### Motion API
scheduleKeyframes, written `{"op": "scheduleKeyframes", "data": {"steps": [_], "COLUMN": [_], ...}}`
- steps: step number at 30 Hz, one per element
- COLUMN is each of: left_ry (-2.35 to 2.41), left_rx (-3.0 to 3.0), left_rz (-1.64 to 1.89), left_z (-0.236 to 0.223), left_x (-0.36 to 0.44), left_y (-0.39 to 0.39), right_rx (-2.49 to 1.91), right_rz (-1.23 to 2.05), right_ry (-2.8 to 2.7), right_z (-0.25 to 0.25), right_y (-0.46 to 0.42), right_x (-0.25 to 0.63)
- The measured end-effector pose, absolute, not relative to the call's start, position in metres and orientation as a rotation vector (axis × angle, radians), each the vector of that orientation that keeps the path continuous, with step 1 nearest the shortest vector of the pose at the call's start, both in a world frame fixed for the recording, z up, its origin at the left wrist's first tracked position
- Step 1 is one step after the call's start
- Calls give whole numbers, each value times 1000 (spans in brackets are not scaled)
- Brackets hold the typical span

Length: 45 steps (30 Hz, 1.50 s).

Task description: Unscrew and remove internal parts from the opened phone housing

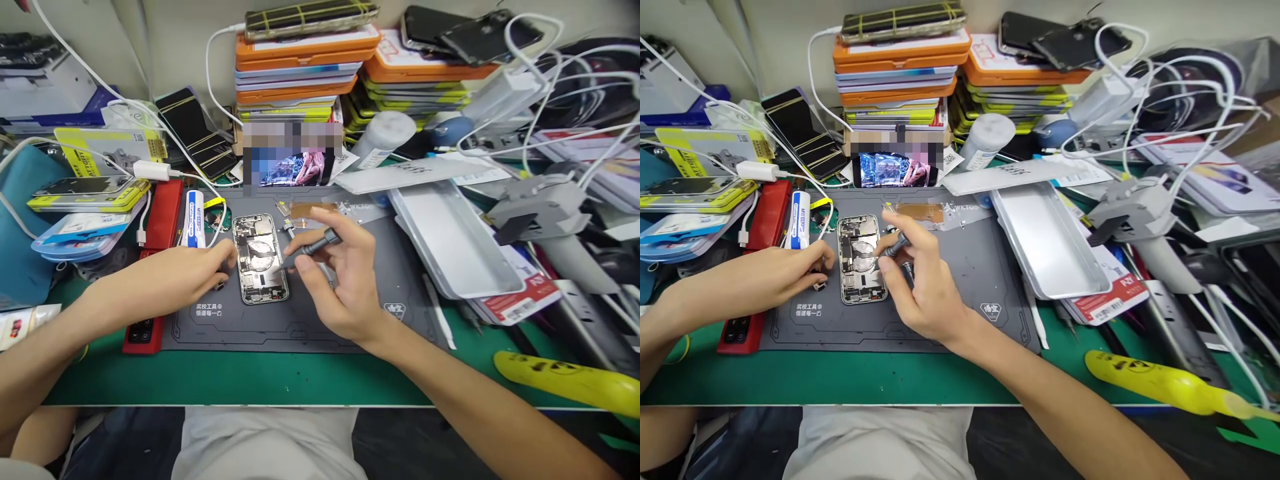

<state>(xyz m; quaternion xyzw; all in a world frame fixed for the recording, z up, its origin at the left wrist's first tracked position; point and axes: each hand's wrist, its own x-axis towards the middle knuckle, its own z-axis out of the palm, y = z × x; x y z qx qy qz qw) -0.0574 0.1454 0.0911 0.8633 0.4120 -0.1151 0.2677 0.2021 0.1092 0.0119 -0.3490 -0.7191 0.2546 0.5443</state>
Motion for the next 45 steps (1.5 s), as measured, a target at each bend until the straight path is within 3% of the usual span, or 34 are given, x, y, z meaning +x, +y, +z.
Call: {"op": "scheduleKeyframes", "data": {"steps": [6, 14, 21, 25, 45], "left_ry": [1151, 1180, 1248, 1130, 813], "left_rx": [2497, 2884, 3148, 3224, 3266], "left_rz": [-312, -339, 112, 192, 198], "left_z": [86, 86, 73, 59, 44], "left_x": [-63, -55, -38, -21, -17], "left_y": [151, 141, 129, 109, 75], "right_rx": [-1104, -1824, -1907, -1868, -2155], "right_rz": [414, 193, 123, 69, 746], "right_ry": [-1607, -2136, -2412, -2304, -2203], "right_z": [29, 45, 50, 48, 64], "right_y": [129, 139, 131, 131, 133], "right_x": [228, 246, 240, 238, 228]}}
